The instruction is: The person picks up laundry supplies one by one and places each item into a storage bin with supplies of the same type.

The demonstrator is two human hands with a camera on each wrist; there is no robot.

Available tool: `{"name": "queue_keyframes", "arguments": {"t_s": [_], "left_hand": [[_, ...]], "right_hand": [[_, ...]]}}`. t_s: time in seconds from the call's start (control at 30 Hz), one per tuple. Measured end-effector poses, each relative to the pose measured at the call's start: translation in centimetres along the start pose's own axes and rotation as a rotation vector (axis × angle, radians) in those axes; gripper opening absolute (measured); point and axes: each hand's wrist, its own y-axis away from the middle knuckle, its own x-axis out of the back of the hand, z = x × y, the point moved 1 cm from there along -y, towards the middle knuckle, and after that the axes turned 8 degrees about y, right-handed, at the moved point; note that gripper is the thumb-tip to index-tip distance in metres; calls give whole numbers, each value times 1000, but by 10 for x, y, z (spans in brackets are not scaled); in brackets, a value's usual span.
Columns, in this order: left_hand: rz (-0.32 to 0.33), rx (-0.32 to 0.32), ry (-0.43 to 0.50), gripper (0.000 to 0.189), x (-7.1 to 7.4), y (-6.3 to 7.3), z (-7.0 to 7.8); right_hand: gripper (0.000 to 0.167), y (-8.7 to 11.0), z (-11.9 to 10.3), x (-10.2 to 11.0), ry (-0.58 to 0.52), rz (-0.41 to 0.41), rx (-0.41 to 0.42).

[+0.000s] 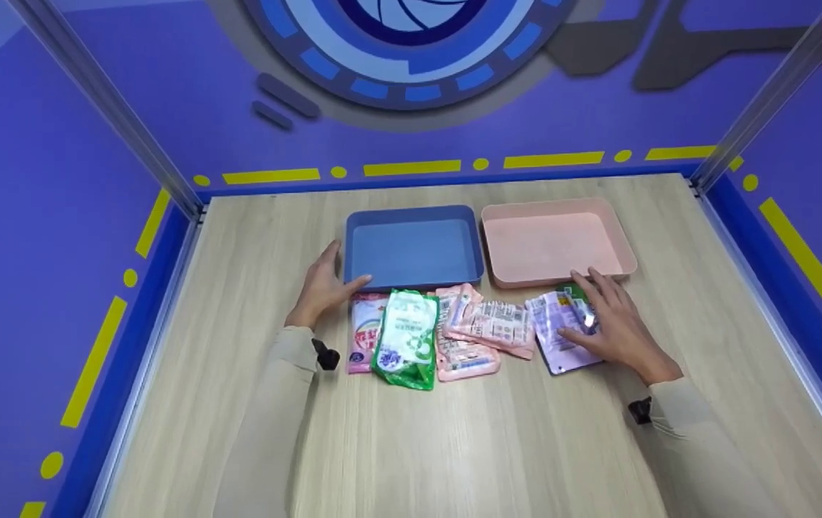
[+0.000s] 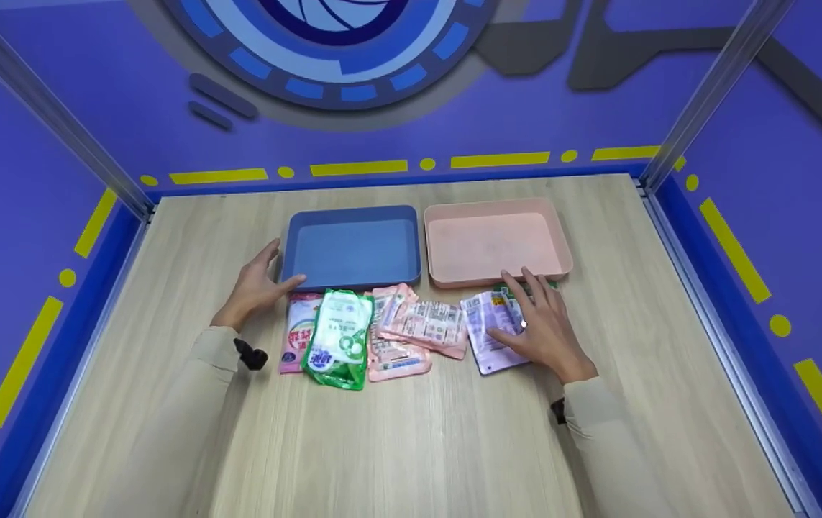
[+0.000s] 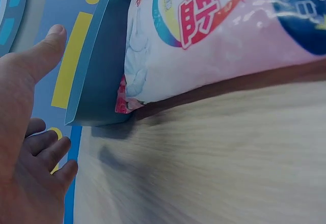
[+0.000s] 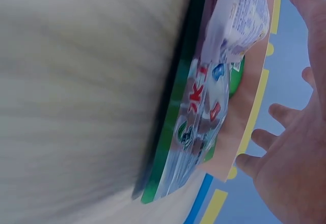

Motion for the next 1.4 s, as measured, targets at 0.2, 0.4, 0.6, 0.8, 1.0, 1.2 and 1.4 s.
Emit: {"name": "queue_keyframes", "arguments": {"t_s": [0.2,0.4,0.6,0.8,1.0,1.2,1.4], "left_hand": [[-12,-2,-27,111,-1,-5,1],[-31,14,-29,109,-1,-9,2],[-58,16,-41,106,-2,-11,1],[-75,37,-43,104,-5,-13,1],[-83,53,-28,104,-5,-14,1],[-110,53,-38,105,-4,-15,1],[-125,28,-36,107,-4,-16,0]], "right_hand": [[105,-3,-5,-2,11,19,37],[104,-6,-13,-5,17,26,76],[103,-7,-21,-7,40,-22,59],[104,-9,-30,-9,44,-74,38],[104,-11,-38,-14,73,-94,32],[102,-14,-44,-17,81,-103,55],[99,-17,-49,-19,97,-115,88]]}}
